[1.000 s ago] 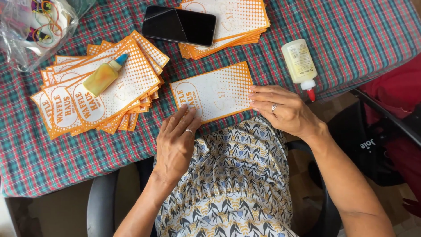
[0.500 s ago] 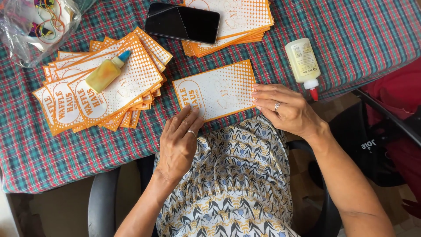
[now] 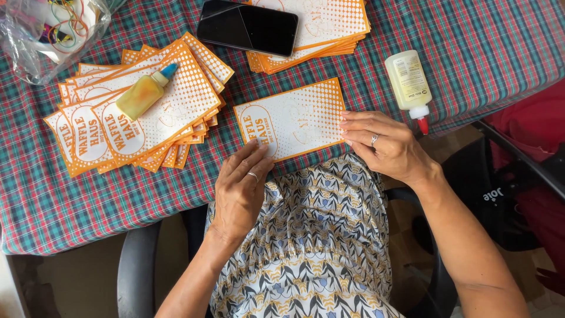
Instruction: Applying glue to the edges of paper menus and folding them.
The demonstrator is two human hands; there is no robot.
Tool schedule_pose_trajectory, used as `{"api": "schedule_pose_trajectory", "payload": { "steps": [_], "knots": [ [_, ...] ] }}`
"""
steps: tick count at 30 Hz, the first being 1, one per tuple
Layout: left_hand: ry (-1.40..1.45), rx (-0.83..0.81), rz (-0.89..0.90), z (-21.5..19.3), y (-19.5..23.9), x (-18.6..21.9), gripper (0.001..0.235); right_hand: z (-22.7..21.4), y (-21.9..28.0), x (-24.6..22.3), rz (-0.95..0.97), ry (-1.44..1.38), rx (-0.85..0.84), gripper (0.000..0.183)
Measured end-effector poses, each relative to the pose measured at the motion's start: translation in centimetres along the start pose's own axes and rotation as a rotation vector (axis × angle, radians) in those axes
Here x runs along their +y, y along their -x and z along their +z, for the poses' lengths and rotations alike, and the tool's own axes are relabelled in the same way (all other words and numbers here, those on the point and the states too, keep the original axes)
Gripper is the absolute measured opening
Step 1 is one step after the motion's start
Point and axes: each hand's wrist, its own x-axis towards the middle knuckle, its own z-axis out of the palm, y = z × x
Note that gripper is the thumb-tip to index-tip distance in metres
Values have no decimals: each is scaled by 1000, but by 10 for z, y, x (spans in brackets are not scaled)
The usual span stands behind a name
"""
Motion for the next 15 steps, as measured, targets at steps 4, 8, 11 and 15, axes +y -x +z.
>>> {"api": "schedule_pose_trajectory", "payload": {
  "steps": [4, 8, 11, 15],
  "knots": [
    [3, 9, 11, -2, -1, 2, 6, -3, -4, 1, 34, -23, -24, 10],
    [14, -42, 29, -12, -6, 4, 8, -5, -11, 5, 66, -52, -40, 6],
    [26, -66, 63, -13, -8, 5, 11, -4, -4, 24, 51, 72, -123, 14],
    [23, -267, 130, -23, -3, -1, 36, -20, -15, 23, 109, 276, -540, 78]
  ]
}}
